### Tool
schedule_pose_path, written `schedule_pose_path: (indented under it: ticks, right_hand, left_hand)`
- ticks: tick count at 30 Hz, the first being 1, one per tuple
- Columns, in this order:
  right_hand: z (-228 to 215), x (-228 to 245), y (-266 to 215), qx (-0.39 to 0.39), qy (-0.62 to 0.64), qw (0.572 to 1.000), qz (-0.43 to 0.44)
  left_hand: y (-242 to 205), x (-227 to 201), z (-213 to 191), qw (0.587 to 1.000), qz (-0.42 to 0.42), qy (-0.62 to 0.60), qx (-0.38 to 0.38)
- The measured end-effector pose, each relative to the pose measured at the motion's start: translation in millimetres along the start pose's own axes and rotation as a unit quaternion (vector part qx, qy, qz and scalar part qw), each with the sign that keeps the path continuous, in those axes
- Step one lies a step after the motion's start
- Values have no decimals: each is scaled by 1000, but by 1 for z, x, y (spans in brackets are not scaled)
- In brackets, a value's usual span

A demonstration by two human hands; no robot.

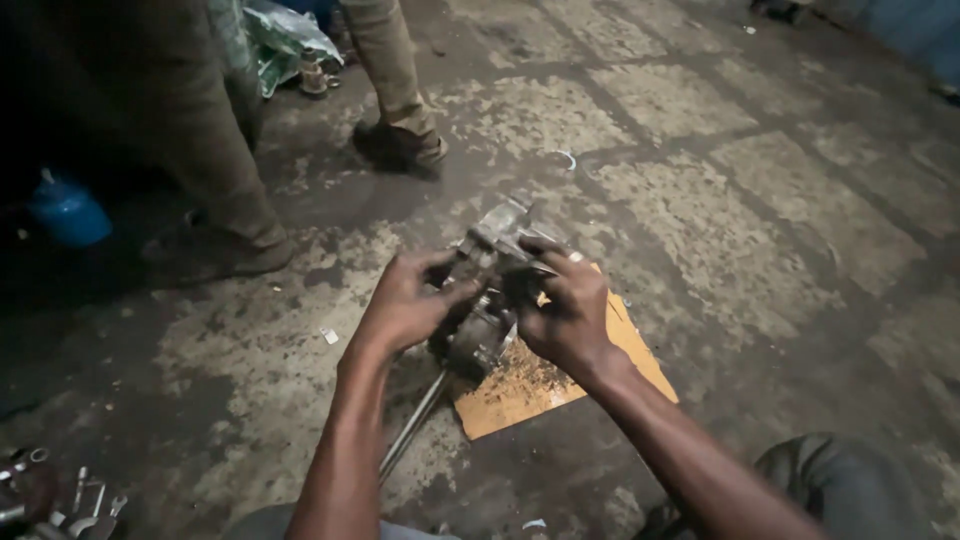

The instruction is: The person sits on the workshop floor and files the flat surface of a metal engine casing with a flat file, repeatedly repositioning and turning the casing to file different edges and sides over a cardboard sheet.

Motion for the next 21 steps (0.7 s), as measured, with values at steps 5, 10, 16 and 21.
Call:
schedule_pose_path:
  ticks: [5, 10, 16, 21]
  right_hand:
    - [3, 1, -2, -84, 157, 973, 145]
    - [-6, 21, 7, 16, 9, 1000, -17]
    - [0, 11, -8, -22, -49, 998, -27]
    - [-17, 10, 3, 61, -31, 992, -104]
  left_hand:
    - [5, 2, 4, 999, 27, 7, 19]
    - [11, 9, 4, 998, 63, 5, 23]
    - [18, 14, 8, 998, 55, 23, 9]
    - [9, 4, 0, 999, 21, 20, 26]
Point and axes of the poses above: each hand's wrist, its own y-axis towards the middle knuckle, its own z-axis out of the palm, x = y × z, the point moved 1 cm from there along y, towards the middle knuckle, and after that the axes turned 10 degrees about -z, right-handed, at the moved point
